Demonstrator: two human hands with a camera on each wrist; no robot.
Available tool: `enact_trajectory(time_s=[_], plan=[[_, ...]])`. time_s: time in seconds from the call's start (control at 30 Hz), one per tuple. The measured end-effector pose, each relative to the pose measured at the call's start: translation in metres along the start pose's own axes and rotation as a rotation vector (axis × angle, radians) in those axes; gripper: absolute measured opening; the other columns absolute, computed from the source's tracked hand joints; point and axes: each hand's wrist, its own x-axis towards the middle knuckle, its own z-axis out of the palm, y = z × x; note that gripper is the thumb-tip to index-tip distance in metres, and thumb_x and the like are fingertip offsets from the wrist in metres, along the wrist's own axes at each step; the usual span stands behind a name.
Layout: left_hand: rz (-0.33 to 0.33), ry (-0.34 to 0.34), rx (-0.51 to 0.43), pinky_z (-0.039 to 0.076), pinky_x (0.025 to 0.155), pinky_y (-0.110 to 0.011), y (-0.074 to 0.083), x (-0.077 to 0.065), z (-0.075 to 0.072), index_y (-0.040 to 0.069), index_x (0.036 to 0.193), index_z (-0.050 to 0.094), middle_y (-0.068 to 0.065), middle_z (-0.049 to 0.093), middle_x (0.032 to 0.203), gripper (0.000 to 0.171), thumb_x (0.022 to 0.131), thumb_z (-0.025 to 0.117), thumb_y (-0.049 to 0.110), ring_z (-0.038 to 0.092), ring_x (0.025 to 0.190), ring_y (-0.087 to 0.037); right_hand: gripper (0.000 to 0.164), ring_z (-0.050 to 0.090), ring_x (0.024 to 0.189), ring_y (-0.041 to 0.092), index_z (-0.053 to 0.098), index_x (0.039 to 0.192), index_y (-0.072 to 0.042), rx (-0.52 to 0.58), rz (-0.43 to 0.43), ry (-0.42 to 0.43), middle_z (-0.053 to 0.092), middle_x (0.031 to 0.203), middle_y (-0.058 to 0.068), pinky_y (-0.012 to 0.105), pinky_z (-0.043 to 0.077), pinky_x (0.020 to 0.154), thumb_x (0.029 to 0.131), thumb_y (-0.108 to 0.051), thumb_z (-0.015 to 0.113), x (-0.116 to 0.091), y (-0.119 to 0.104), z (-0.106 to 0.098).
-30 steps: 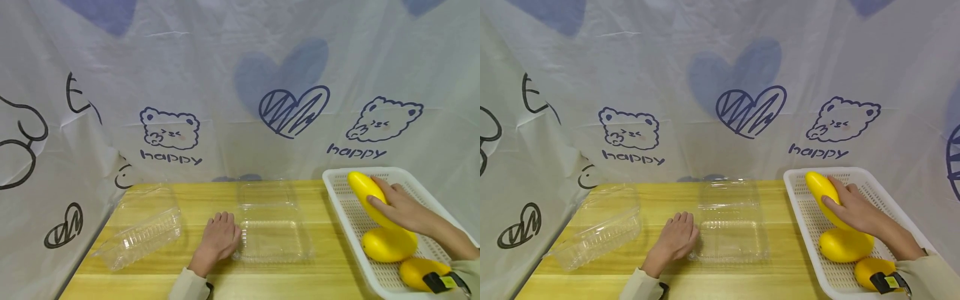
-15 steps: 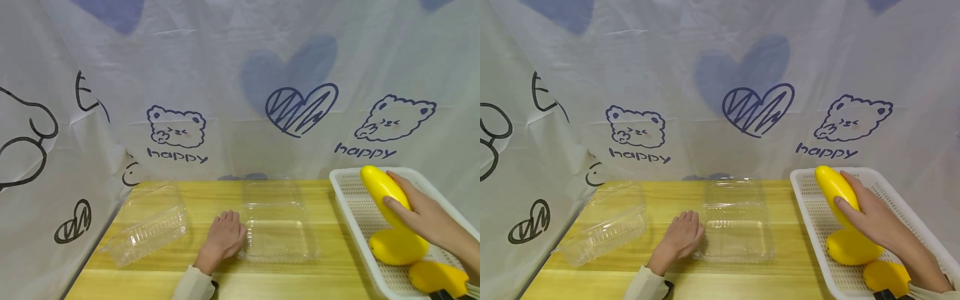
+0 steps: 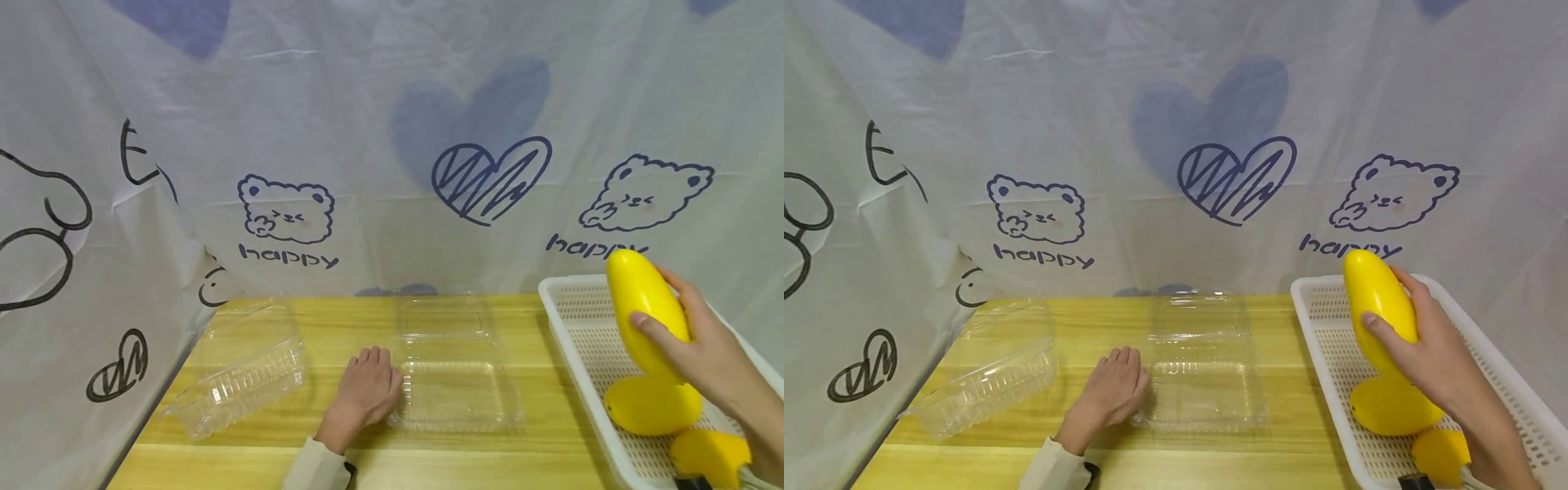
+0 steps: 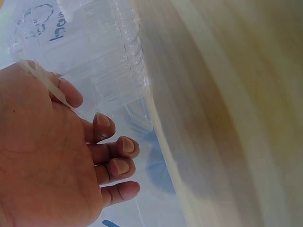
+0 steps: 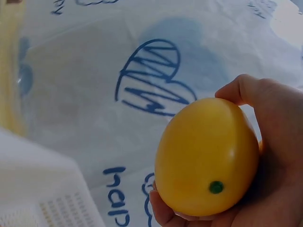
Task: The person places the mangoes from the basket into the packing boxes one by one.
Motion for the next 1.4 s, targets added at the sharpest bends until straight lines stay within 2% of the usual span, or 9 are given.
enact_trajectory(time_s=[0.17,0.4,0.6,0.7,0.83,1.0,1.17,1.3,1.4], plan=[[-0.006,-0.006,-0.007,0.033,0.074,-0.037,-0.001,-0.001,0.001,0.008,0.086,0.039,-0.006,0.037,0.082,0.023,0.105,0.033,0.020,0.036,0.078,-0.023,0.084,0.050,0.088,0.037,0.001,0.165,-0.014,0.083,-0.015,0.011,0.036,0.135,0.037,0.036,0.044,0.055,0.105,-0.036,0.055,-0.007,-0.006,0.003],[0.001,0.027,-0.007,0.036,0.074,-0.038,0.002,-0.001,-0.001,0.008,0.086,0.042,-0.006,0.040,0.082,0.022,0.104,0.036,0.019,0.041,0.079,-0.023,0.080,0.052,0.095,0.038,0.007,0.166,-0.022,0.145,-0.066,0.028,0.038,0.141,0.037,0.038,0.044,0.062,0.104,-0.033,0.057,-0.011,-0.013,0.014],[-0.013,0.022,0.008,0.037,0.075,-0.039,0.001,0.001,-0.004,0.007,0.087,0.043,-0.007,0.043,0.085,0.024,0.105,0.035,0.021,0.042,0.081,-0.024,0.076,0.055,0.083,0.017,0.009,0.166,-0.023,0.202,-0.082,0.057,0.043,0.136,0.033,0.034,0.047,0.057,0.105,-0.032,0.054,-0.008,-0.019,0.021],[-0.015,0.017,0.009,0.039,0.076,-0.040,0.001,0.001,-0.004,0.007,0.088,0.045,-0.008,0.045,0.086,0.023,0.105,0.036,0.020,0.044,0.082,-0.025,0.074,0.053,0.084,0.013,0.009,0.166,-0.021,0.236,-0.062,0.072,0.043,0.137,0.031,0.031,0.047,0.062,0.106,-0.032,0.052,-0.007,-0.021,0.025],[-0.011,0.004,-0.008,0.040,0.076,-0.039,0.001,0.000,-0.004,0.007,0.088,0.044,-0.008,0.044,0.086,0.024,0.105,0.035,0.020,0.043,0.083,-0.024,0.069,0.050,0.087,0.013,0.014,0.165,-0.021,0.295,-0.043,0.126,0.045,0.134,0.018,0.024,0.044,0.067,0.107,-0.031,0.049,-0.007,-0.024,0.033],[-0.016,-0.018,-0.059,0.039,0.075,-0.039,0.000,0.000,-0.001,0.008,0.087,0.043,-0.008,0.043,0.086,0.024,0.105,0.034,0.020,0.042,0.082,-0.023,0.065,0.049,0.091,0.017,0.020,0.164,-0.025,0.362,-0.039,0.184,0.044,0.131,0.005,0.021,0.043,0.071,0.107,-0.031,0.050,-0.006,-0.029,0.044],[-0.015,-0.097,-0.125,0.043,0.082,-0.044,-0.004,0.000,-0.001,0.005,0.097,0.049,-0.010,0.048,0.095,0.029,0.106,0.033,0.027,0.045,0.090,-0.025,0.066,0.050,0.091,0.018,0.020,0.164,-0.026,0.376,-0.065,0.175,0.044,0.130,0.005,0.021,0.046,0.071,0.106,-0.030,0.051,-0.006,-0.031,0.049],[0.008,-0.145,-0.126,0.040,0.076,-0.039,-0.008,-0.002,-0.003,0.003,0.101,0.050,-0.010,0.045,0.094,0.033,0.105,0.037,0.033,0.041,0.086,-0.024,0.067,0.051,0.091,0.019,0.018,0.164,-0.027,0.367,-0.067,0.162,0.045,0.131,0.007,0.022,0.047,0.071,0.106,-0.030,0.052,-0.006,-0.032,0.050],[0.027,-0.149,-0.122,0.037,0.072,-0.038,-0.008,-0.004,-0.005,0.004,0.097,0.049,-0.009,0.043,0.091,0.030,0.104,0.039,0.032,0.039,0.083,-0.023,0.068,0.051,0.090,0.019,0.017,0.165,-0.027,0.358,-0.067,0.158,0.046,0.131,0.009,0.023,0.047,0.070,0.106,-0.031,0.052,-0.006,-0.031,0.049]])
